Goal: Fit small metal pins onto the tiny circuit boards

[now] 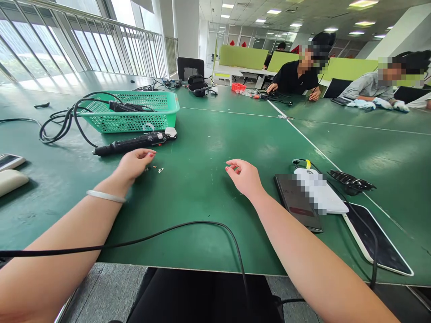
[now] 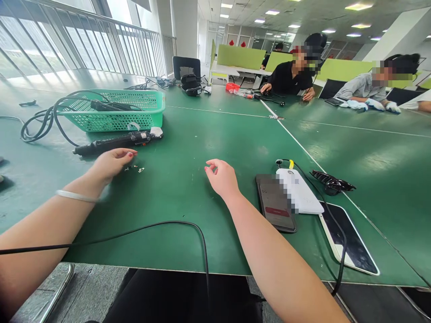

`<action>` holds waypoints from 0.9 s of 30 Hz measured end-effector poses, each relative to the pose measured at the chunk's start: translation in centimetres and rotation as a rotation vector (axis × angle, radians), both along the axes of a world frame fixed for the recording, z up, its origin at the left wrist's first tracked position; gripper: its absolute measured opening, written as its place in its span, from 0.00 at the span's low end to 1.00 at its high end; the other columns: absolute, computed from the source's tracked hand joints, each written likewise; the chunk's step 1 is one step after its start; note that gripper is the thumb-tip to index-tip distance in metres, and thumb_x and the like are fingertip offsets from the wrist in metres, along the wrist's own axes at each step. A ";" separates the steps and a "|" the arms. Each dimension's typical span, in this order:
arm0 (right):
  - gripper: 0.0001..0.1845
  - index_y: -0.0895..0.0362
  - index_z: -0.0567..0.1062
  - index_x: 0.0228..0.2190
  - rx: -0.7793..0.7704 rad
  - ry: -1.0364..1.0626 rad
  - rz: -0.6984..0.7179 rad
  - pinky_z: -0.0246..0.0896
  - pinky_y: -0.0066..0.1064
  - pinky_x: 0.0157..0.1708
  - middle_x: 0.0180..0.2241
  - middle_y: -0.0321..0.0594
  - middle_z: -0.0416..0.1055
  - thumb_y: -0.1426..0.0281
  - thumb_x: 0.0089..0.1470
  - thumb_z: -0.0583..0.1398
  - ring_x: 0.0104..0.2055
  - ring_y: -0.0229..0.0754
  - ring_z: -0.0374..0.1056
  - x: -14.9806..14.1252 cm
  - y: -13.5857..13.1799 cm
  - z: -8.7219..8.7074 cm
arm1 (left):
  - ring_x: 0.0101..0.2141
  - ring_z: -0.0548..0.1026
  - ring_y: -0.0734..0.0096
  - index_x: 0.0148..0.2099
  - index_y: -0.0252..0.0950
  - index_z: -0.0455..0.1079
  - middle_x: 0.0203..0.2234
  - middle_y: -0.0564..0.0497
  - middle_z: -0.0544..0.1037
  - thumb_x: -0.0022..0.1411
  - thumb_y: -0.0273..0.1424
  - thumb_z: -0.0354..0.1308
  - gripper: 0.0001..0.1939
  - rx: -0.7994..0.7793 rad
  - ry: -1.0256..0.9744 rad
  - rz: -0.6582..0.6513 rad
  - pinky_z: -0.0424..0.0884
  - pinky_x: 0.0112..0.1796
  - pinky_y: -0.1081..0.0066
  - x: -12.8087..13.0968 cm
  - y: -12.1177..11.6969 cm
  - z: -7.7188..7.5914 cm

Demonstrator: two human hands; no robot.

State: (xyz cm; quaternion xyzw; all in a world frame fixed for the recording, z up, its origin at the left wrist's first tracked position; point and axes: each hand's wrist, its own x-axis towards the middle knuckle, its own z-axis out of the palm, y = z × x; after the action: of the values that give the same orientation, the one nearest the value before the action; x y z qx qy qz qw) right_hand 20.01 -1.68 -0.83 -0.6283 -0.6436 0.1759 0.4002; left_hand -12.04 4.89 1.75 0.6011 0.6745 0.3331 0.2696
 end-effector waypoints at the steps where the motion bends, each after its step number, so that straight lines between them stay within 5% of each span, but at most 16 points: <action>1: 0.15 0.56 0.75 0.37 -0.004 0.005 0.004 0.60 0.32 0.30 0.32 0.37 0.72 0.62 0.51 0.56 0.24 0.34 0.60 0.0 0.0 0.1 | 0.28 0.69 0.69 0.46 0.38 0.74 0.31 0.50 0.78 0.54 0.41 0.56 0.19 0.010 0.081 -0.023 0.62 0.30 0.71 1.0 -0.2 -0.6; 4: 0.15 0.56 0.75 0.38 -0.016 0.018 0.018 0.60 0.31 0.28 0.32 0.37 0.73 0.62 0.51 0.56 0.23 0.34 0.61 0.1 -0.1 0.2 | 0.29 0.71 0.65 0.44 0.39 0.75 0.32 0.48 0.78 0.56 0.40 0.54 0.16 0.054 0.211 -0.145 0.62 0.31 0.69 4.9 -1.0 -1.8; 6: 0.15 0.55 0.75 0.38 -0.028 0.018 0.029 0.60 0.31 0.28 0.32 0.37 0.73 0.61 0.52 0.55 0.23 0.34 0.61 0.1 -0.2 0.2 | 0.35 0.73 0.64 0.42 0.40 0.75 0.35 0.48 0.79 0.57 0.39 0.55 0.14 0.072 0.123 -0.280 0.64 0.37 0.69 8.2 -1.6 -2.2; 11: 0.14 0.54 0.76 0.37 -0.028 0.001 0.022 0.62 0.32 0.31 0.31 0.37 0.74 0.63 0.52 0.55 0.26 0.36 0.64 0.4 -0.2 0.0 | 0.43 0.74 0.69 0.44 0.34 0.72 0.44 0.43 0.77 0.59 0.35 0.55 0.13 -0.101 -0.579 -0.381 0.65 0.45 0.70 14.0 -2.4 -1.4; 17: 0.12 0.53 0.77 0.36 -0.074 -0.067 0.078 0.63 0.34 0.34 0.32 0.37 0.75 0.69 0.53 0.55 0.28 0.37 0.66 0.7 0.0 -0.1 | 0.44 0.72 0.72 0.43 0.35 0.70 0.44 0.46 0.76 0.60 0.34 0.56 0.11 -0.123 -0.767 -0.356 0.64 0.47 0.70 12.4 -3.3 0.1; 23: 0.14 0.51 0.77 0.43 0.021 -0.295 0.290 0.62 0.37 0.43 0.42 0.41 0.72 0.69 0.53 0.59 0.41 0.43 0.65 -1.4 0.2 -0.6 | 0.30 0.71 0.78 0.39 0.35 0.69 0.39 0.47 0.78 0.61 0.30 0.53 0.06 -0.244 -0.650 -0.336 0.62 0.31 0.74 12.2 -3.4 -0.4; 27: 0.10 0.53 0.79 0.36 0.025 -0.380 0.331 0.61 0.38 0.43 0.38 0.41 0.74 0.72 0.54 0.57 0.42 0.44 0.65 -2.3 0.4 -0.8 | 0.25 0.69 0.79 0.36 0.33 0.68 0.34 0.47 0.78 0.62 0.25 0.50 0.06 -0.250 -0.590 -0.356 0.61 0.27 0.74 13.1 -4.0 -0.5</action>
State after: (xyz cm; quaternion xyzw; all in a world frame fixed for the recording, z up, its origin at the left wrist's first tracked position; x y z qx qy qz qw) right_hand 17.73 -1.28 -1.63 -0.5310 -0.8036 0.1099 0.2453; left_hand 1.01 0.93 1.25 0.5496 0.4879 0.3549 0.5779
